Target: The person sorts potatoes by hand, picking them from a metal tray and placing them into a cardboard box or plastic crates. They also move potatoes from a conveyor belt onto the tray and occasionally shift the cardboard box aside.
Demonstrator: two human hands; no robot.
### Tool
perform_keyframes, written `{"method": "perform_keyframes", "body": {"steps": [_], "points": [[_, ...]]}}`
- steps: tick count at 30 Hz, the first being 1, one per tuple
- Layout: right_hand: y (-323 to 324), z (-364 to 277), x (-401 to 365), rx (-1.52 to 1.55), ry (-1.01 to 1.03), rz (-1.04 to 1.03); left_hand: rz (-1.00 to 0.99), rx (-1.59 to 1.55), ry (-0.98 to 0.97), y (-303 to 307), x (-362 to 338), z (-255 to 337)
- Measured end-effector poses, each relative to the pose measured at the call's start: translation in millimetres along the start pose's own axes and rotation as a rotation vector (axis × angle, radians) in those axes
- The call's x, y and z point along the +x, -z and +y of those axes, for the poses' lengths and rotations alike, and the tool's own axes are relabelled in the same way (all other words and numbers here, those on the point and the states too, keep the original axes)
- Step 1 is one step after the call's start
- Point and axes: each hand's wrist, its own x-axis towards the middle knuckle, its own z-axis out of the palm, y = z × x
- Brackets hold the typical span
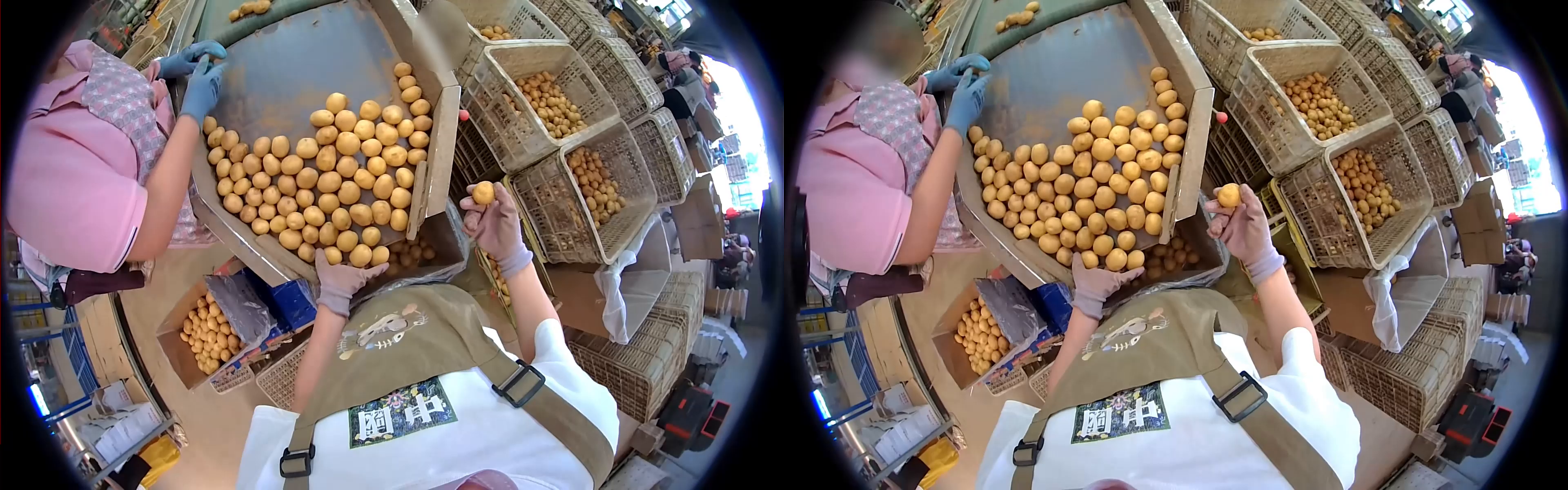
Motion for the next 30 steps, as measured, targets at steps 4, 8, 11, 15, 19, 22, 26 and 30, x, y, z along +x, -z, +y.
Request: {"method": "perform_keyframes", "body": {"steps": [4,8,11,15,19,22,26,30], "points": [[-24.5,-0.3,-0.2,0.003,0.012,0.147,0.11,0.052,0.061,-31.6,-8.1,6.9],[3.4,4.9,6.8,0.132,0.018,0.182,-0.027,0.192,-0.089,8.0,1.2,-4.1],[-0.6,7.4,8.0,0.138,0.073,0.259,-0.038,0.191,-0.1,30.7,11.7,-12.3],[-26.5,3.4,1.2,0.245,0.063,0.217,0.013,-0.303,0.124,21.5,7.3,-5.2],[-31.5,7.2,1.3,0.225,0.087,0.215,0.046,-0.333,0.135,22.3,9.2,-5.9],[-18.7,8.9,-0.3,0.245,0.054,0.066,0.047,-0.338,0.142,21.7,8.3,-5.5],[-14.7,5.1,-2.4,0.209,-0.008,-0.099,0.04,-0.323,0.15,14.4,6.5,-1.7],[-21.6,2.0,-3.7,0.137,-0.006,0.021,0.086,-0.346,0.159,12.5,8.9,-1.8]]}}
